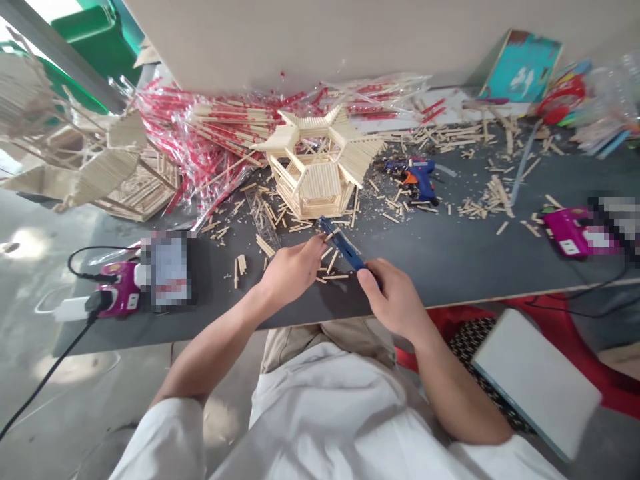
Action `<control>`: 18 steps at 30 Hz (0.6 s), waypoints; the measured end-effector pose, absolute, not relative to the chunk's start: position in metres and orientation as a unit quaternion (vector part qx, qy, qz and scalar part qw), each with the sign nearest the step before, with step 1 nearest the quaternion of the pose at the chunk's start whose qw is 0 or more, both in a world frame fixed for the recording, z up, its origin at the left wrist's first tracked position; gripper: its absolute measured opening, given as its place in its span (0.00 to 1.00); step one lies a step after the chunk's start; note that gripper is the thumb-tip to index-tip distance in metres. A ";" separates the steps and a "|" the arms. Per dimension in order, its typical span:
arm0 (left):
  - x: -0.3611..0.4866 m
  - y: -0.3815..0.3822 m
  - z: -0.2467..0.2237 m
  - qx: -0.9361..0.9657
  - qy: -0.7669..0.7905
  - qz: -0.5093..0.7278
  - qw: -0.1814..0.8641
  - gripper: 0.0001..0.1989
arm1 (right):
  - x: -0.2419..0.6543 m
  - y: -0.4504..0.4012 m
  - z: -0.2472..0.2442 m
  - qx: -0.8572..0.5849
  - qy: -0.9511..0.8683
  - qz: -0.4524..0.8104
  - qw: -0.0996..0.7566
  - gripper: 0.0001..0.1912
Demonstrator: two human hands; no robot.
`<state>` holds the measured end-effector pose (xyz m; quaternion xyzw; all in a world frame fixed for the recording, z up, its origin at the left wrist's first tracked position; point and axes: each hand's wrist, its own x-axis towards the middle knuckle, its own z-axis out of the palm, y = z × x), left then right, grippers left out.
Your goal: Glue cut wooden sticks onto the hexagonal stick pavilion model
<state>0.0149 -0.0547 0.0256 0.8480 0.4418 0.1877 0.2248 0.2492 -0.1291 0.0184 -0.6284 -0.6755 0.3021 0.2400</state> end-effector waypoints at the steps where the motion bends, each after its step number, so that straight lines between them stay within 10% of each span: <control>1: 0.015 -0.054 0.026 0.849 0.442 0.185 0.223 0.11 | 0.248 -0.129 0.017 -0.632 -0.677 0.295 0.236 0.26; 18: 0.019 -0.045 0.022 0.824 0.485 0.167 0.242 0.11 | 0.241 -0.117 0.012 -0.646 -0.733 0.168 0.133 0.33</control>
